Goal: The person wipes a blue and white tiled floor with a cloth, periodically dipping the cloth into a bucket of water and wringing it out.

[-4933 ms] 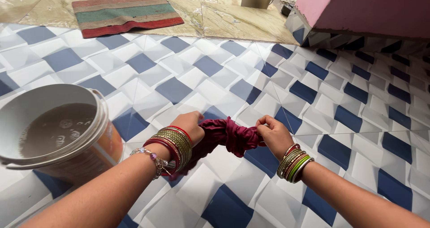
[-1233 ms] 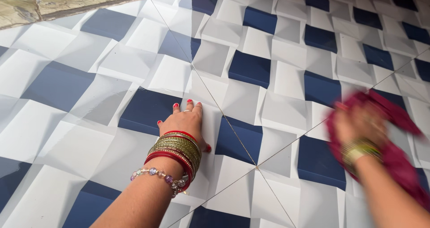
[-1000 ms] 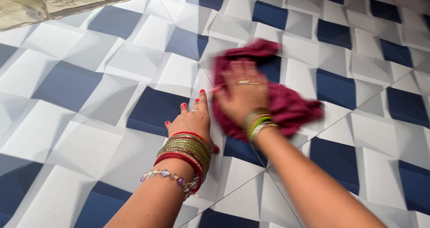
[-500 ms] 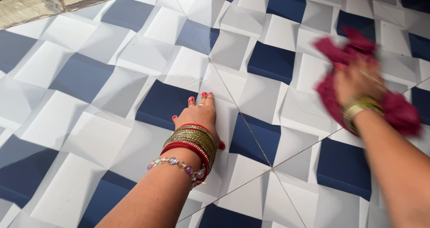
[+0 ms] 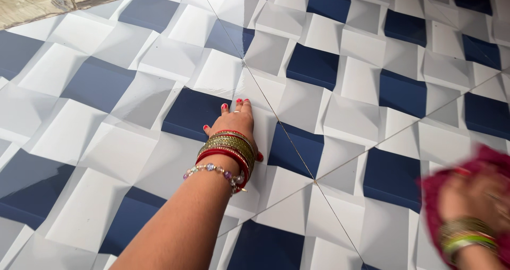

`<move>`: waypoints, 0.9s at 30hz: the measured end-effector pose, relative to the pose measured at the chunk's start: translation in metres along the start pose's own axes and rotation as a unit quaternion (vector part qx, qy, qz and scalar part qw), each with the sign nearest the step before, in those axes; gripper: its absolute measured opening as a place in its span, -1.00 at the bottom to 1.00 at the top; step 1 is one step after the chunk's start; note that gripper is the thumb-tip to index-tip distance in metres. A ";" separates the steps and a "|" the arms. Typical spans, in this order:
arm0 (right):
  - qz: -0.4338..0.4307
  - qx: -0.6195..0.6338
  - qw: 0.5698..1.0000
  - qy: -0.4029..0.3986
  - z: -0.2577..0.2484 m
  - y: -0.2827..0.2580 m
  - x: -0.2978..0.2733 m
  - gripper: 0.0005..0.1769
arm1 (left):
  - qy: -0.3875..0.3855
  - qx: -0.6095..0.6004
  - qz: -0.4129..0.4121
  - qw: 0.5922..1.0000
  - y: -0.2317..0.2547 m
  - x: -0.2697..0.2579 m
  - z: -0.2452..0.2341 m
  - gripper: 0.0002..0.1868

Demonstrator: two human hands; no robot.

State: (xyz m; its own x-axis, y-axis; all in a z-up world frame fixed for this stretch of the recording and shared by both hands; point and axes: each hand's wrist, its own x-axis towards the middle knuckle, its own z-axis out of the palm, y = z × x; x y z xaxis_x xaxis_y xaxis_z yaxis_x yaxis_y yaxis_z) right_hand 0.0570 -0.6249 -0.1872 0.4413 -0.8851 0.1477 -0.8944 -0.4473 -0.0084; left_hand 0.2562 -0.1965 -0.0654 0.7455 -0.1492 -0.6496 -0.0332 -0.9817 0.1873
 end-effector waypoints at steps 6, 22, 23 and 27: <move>-0.372 0.093 0.917 0.112 -0.020 -0.160 -0.164 -0.37 | 0.079 -0.074 0.066 0.992 -0.028 0.014 0.034 -0.02; -0.755 0.323 0.570 -0.024 -0.117 -0.121 -0.395 -0.39 | 0.174 0.077 0.040 0.981 -0.117 -0.122 0.072 -0.38; -0.724 0.306 0.616 -0.053 -0.112 -0.111 -0.372 -0.40 | 0.175 0.083 0.039 0.980 -0.115 -0.129 0.071 -0.38; -0.618 0.235 0.750 0.032 -0.080 -0.044 -0.257 -0.38 | 0.155 0.100 0.029 0.982 -0.104 -0.145 0.069 -0.38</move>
State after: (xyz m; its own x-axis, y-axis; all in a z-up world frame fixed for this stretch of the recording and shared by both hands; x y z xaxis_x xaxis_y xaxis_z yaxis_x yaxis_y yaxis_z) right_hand -0.0231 -0.3670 -0.1454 0.8940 0.2441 0.3759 0.3259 -0.9297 -0.1714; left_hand 0.1057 -0.0809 -0.0411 0.9048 -0.1920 -0.3801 -0.1880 -0.9810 0.0482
